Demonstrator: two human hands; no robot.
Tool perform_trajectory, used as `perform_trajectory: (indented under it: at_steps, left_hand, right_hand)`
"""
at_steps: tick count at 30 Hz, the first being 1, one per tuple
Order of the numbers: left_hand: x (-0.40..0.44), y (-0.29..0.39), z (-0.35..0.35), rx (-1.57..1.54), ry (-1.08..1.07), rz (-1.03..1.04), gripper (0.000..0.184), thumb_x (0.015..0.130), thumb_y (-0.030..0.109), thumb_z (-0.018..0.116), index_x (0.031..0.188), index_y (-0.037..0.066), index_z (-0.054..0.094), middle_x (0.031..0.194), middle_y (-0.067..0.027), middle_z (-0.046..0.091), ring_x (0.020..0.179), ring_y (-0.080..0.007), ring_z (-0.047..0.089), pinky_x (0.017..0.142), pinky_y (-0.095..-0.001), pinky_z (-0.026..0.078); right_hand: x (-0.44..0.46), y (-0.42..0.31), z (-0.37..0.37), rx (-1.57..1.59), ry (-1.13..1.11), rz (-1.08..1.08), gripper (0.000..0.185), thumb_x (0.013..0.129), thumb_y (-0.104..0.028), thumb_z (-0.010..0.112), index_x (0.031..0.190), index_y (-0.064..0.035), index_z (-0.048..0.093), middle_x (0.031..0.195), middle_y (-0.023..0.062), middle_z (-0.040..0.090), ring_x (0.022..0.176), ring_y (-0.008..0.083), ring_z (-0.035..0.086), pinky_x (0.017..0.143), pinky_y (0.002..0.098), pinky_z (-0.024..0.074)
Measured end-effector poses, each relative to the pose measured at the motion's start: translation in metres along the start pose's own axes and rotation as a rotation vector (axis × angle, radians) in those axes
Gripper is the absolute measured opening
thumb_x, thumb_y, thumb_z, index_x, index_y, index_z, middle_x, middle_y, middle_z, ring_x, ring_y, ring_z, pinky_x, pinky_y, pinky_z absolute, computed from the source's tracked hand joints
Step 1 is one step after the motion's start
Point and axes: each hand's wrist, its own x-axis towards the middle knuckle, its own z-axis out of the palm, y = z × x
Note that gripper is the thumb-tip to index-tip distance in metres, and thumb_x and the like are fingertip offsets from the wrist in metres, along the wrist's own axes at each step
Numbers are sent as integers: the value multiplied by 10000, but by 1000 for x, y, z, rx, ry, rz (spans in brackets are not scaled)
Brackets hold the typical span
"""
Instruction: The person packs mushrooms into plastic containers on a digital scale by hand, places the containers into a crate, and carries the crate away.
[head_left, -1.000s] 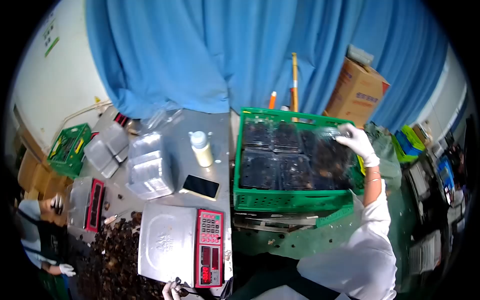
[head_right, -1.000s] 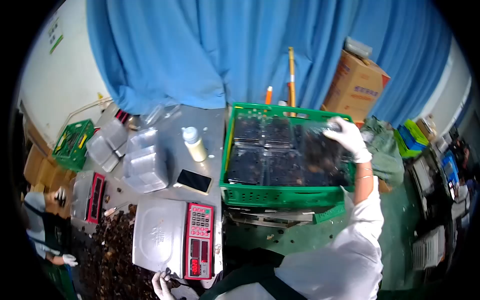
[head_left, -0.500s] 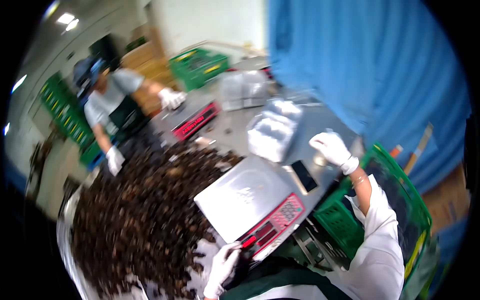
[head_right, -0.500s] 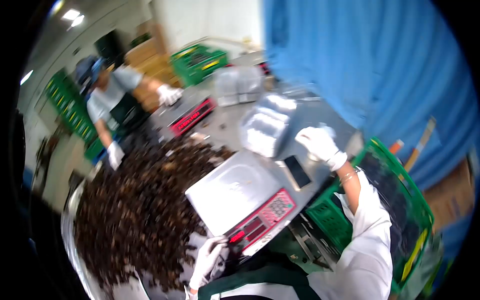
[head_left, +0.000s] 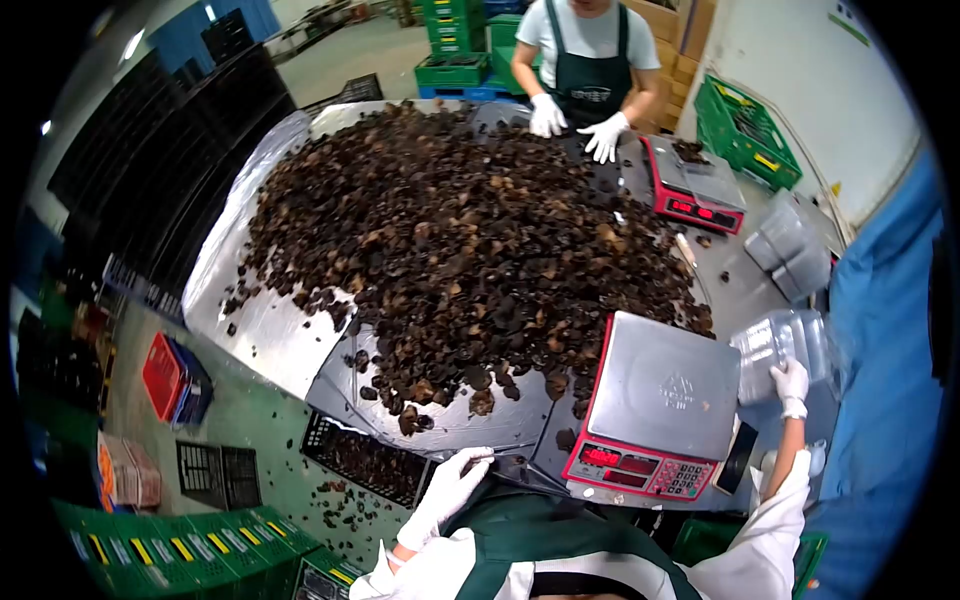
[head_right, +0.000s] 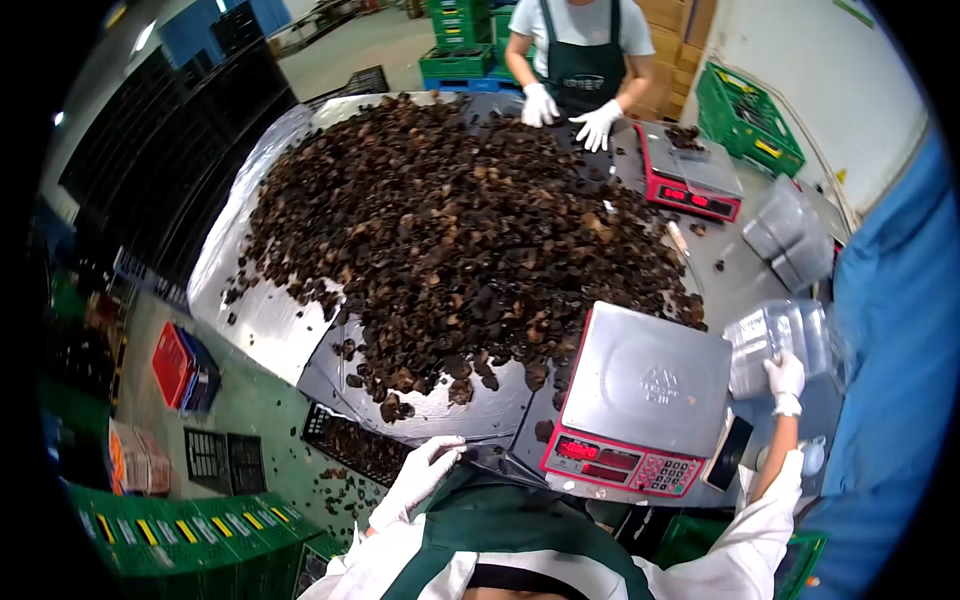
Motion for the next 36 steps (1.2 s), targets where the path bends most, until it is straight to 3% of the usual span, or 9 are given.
perform_trajectory:
  at_steps: [5, 7, 9, 10, 19, 23, 26, 30, 36]
  left_hand:
    - [-8, -12, -18, 19, 79, -87, 254, 912, 142, 598, 1134, 22, 628, 1051, -81, 676, 955, -133, 623, 857, -265, 480]
    - [-3, -23, -38, 224, 224, 91, 203, 876, 155, 640, 1033, 30, 669, 987, -119, 686, 940, -204, 652, 861, -298, 490]
    - [6, -31, -59, 247, 410, 90, 167, 858, 146, 648, 954, 14, 684, 923, -117, 687, 864, -224, 658, 809, -303, 502]
    - [13, -34, -69, 211, 452, 75, 163, 857, 151, 650, 937, 13, 684, 897, -116, 683, 840, -224, 656, 789, -304, 501]
    - [104, -59, -105, 764, 473, 539, 199, 750, 174, 717, 916, 87, 650, 819, -74, 603, 767, -268, 594, 669, -378, 469]
    - [122, -67, -114, 870, 303, 561, 194, 754, 162, 713, 911, 76, 636, 837, -79, 590, 776, -280, 583, 677, -381, 468]
    - [122, -63, -130, 244, 266, 453, 142, 793, 77, 667, 907, 21, 604, 903, -102, 603, 833, -235, 601, 753, -324, 479]
    - [105, -54, -169, -688, 76, -31, 117, 953, 183, 542, 985, 71, 554, 1197, -101, 618, 969, -196, 616, 839, -347, 499]
    - [76, -90, -223, -940, 46, -16, 164, 921, 200, 604, 1030, 97, 539, 1102, -125, 639, 931, -218, 630, 785, -324, 512]
  right_hand:
    - [19, 59, -16, 646, 16, 229, 343, 923, -221, 604, 644, -70, 475, 611, -42, 452, 585, 76, 399, 516, 241, 341]
    - [35, 145, -39, 350, -19, 10, 815, 789, -630, 617, 1429, -173, 403, 1475, 188, 350, 1280, 442, 398, 989, 601, 363]
    - [-8, 24, -103, 643, 157, 57, 253, 877, -310, 584, 941, -94, 469, 958, 38, 432, 847, 198, 401, 699, 369, 350]
    - [-31, -48, -140, 786, 252, 62, 253, 921, -150, 567, 696, -54, 502, 700, -38, 473, 631, 77, 403, 554, 253, 343]
    - [-165, -220, -74, 45, -368, -546, 241, 743, -263, 715, 772, -46, 615, 727, 120, 547, 707, 307, 557, 647, 396, 439]
    - [-192, -275, -85, -17, -176, -572, 299, 740, -272, 723, 924, -51, 641, 811, 98, 608, 784, 306, 586, 719, 390, 467]
    - [-209, -326, -85, 385, -81, -288, 193, 763, -137, 708, 916, -31, 659, 839, 118, 634, 795, 282, 614, 740, 360, 484]
    - [-223, -407, -24, 547, -105, -466, 109, 774, -94, 696, 874, -53, 685, 831, 97, 660, 743, 238, 647, 688, 316, 512]
    - [-244, -481, 86, 589, -303, -347, 300, 789, -182, 695, 1055, -99, 585, 868, 93, 590, 714, 275, 616, 647, 353, 504]
